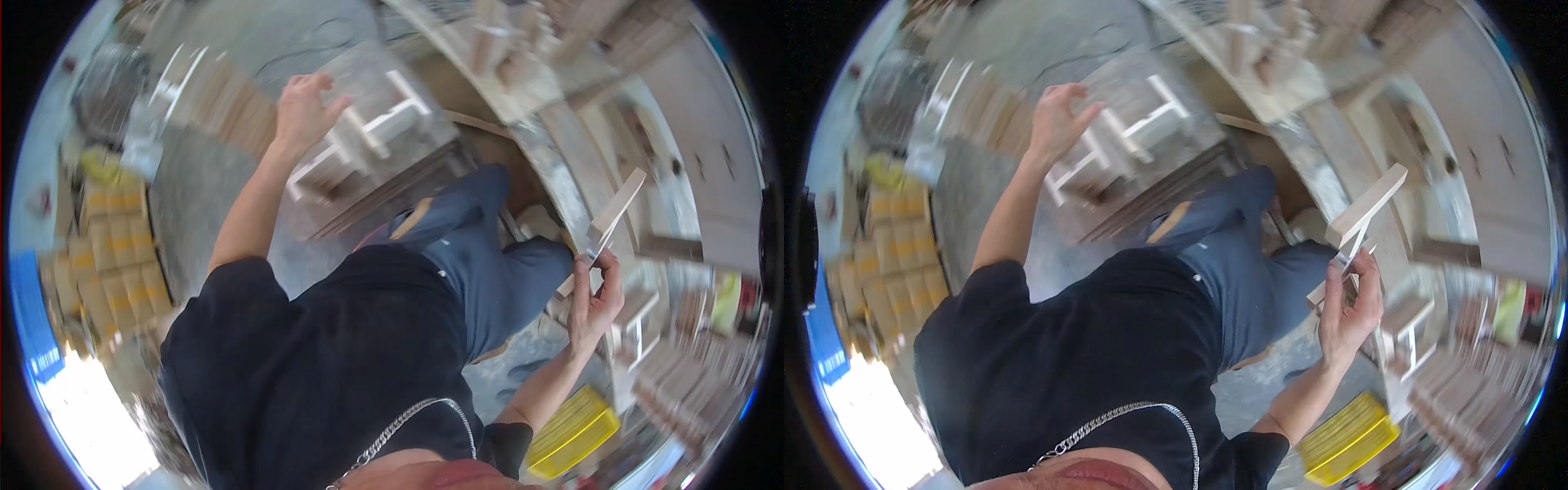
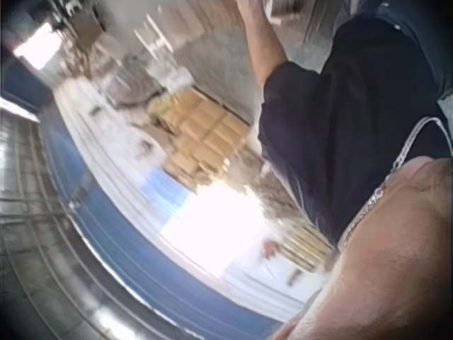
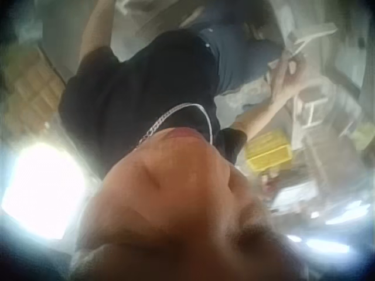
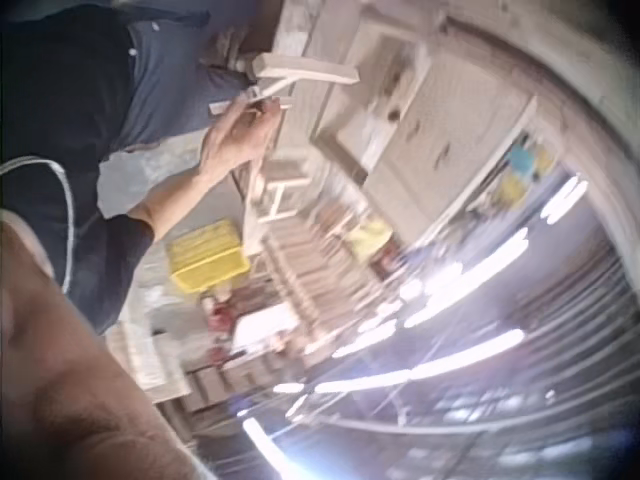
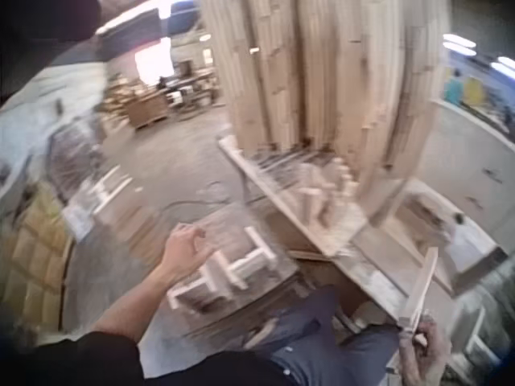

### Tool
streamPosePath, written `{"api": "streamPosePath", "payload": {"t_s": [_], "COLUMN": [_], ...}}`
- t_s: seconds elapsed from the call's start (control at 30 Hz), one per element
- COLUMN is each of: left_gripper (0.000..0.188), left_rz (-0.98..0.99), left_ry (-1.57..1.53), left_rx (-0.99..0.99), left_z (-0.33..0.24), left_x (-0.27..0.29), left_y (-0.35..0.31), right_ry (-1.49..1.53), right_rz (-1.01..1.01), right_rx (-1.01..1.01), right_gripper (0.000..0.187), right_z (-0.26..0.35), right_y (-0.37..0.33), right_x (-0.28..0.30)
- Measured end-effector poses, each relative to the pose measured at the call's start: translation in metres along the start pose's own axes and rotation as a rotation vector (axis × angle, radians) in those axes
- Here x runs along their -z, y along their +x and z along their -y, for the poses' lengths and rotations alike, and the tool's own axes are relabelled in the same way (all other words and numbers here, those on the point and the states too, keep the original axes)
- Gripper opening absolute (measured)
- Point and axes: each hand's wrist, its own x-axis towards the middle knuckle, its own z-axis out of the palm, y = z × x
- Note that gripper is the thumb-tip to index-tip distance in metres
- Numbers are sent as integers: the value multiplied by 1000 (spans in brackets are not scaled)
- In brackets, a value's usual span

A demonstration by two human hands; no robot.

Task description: Assembling small wooden furniture components into 'H' shapes and stacking them onto a large pallet.

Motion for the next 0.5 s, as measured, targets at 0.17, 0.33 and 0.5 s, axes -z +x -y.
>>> {"api": "streamPosePath", "payload": {"t_s": [0.17,0.33,0.5], "left_gripper": [45,35,27], "left_rz": [218,565,509], "left_ry": [133,380,320], "left_rx": [254,241,232], "left_z": [24,67,104], "left_x": [2,-11,-49], "left_y": [-84,-111,-134], "right_ry": [362,388,512], "right_rz": [275,388,430], "right_rx": [-50,-66,14], "right_gripper": [23,19,22], "right_z": [13,42,48], "right_y": [62,76,82], "right_x": [-62,-83,-115]}}
